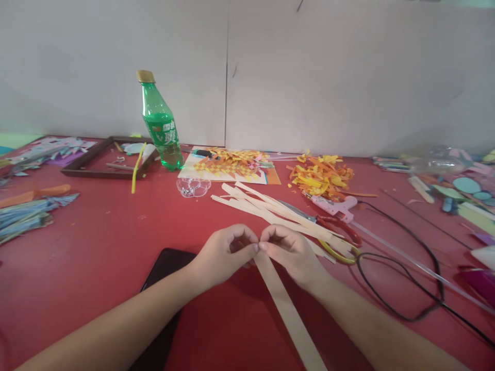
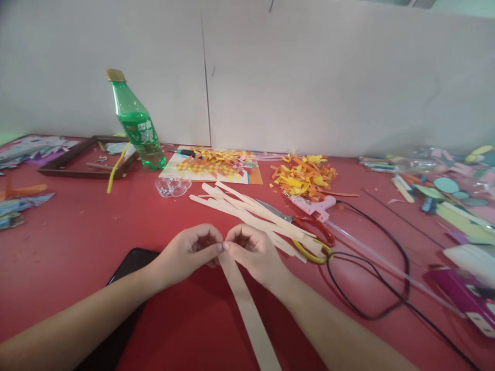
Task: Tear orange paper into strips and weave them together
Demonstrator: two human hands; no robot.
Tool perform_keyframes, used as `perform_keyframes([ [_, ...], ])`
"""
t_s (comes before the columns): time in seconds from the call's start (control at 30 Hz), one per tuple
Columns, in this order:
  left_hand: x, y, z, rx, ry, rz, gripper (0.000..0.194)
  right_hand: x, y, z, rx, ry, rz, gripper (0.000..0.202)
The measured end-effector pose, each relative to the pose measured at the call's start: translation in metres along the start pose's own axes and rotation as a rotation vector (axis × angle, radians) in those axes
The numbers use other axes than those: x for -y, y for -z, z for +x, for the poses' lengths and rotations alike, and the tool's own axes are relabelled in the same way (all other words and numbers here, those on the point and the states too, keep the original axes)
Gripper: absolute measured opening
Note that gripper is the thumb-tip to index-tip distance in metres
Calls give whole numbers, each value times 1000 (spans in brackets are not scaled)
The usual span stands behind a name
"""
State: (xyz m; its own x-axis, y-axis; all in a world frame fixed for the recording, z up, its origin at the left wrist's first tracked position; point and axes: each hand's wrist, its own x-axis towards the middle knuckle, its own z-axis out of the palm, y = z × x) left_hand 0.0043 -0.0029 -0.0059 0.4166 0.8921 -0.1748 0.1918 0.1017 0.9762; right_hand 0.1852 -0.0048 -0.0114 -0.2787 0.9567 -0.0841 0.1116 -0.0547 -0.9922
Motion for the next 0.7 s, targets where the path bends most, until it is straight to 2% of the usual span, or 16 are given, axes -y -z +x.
perform_keyframes([
  [0.27, 0, 2, -2, -6, -33, 21, 17, -1, 2, -1, 8, 15, -25, 12],
  [0.53, -1, -1, -4, -98, -130, 47, 19, 1, 1, 0, 18, 101, -8, 13],
  [0.7, -3, -1, -4, -85, -139, 84, 15, 0, 0, -1, 8, 66, 1, 13],
])
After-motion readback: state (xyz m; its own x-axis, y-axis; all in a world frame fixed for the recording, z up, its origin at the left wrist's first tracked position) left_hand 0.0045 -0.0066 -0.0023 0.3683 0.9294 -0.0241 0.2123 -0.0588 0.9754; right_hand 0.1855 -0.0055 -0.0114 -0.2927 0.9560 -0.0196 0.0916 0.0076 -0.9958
